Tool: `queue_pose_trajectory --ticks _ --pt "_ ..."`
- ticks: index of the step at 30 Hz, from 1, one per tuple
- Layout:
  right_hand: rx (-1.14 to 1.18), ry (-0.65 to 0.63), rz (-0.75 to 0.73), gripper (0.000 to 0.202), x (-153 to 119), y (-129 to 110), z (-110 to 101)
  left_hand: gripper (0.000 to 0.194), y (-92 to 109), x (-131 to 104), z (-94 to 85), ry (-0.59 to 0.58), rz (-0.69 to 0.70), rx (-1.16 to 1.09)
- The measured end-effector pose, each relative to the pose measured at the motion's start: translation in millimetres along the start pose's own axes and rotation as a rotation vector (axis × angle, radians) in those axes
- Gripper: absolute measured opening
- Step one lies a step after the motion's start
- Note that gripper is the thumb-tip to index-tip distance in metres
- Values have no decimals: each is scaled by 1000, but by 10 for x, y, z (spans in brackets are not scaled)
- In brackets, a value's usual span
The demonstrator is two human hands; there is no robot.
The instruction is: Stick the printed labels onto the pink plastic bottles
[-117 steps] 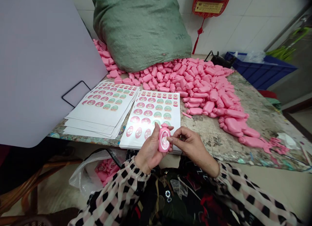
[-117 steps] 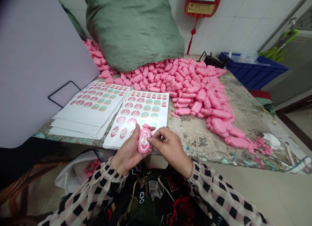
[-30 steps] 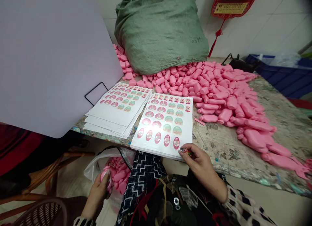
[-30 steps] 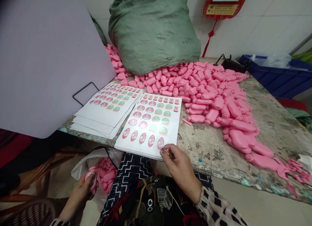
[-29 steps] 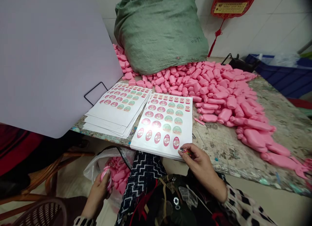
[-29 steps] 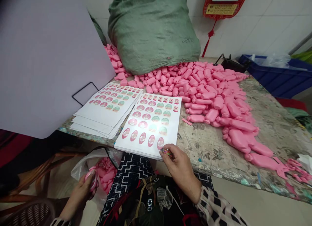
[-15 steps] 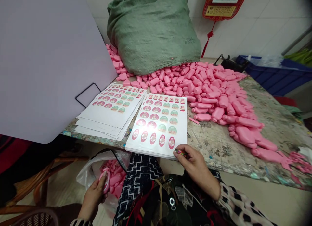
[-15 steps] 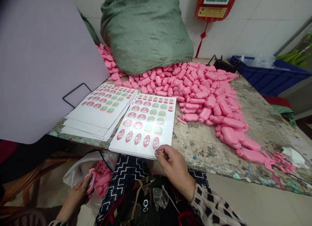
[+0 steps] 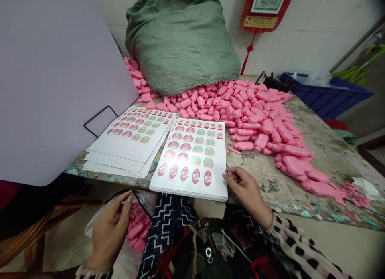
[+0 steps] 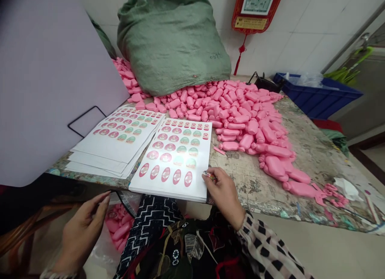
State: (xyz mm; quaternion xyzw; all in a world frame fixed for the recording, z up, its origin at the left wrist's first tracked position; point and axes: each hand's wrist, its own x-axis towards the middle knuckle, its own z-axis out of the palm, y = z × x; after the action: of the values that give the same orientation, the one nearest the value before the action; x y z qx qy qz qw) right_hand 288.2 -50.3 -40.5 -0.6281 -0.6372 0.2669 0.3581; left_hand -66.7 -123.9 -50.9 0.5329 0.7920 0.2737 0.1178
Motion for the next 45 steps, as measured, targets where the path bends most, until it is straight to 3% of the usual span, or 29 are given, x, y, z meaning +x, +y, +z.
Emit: queue_pose_trajectory --ticks 4,10,22,32,41,45 --pt "-89 78 10 33 258 90 -60 43 370 258 36 -9 162 -113" --pt "-220 -31 -14 44 466 18 -10 57 606 433 266 -167 103 -194" --pt "-454 -124 -50 53 440 -87 125 56 590 286 303 -203 134 -123" --pt "-661 -192 -73 53 424 -160 92 50 439 237 410 -97 243 -136" --pt "-713 -170 -179 44 430 -189 71 41 332 181 460 -87 422 -94" --pt "-686 -96 -245 36 470 -122 -64 38 394 138 420 -16 549 -48"
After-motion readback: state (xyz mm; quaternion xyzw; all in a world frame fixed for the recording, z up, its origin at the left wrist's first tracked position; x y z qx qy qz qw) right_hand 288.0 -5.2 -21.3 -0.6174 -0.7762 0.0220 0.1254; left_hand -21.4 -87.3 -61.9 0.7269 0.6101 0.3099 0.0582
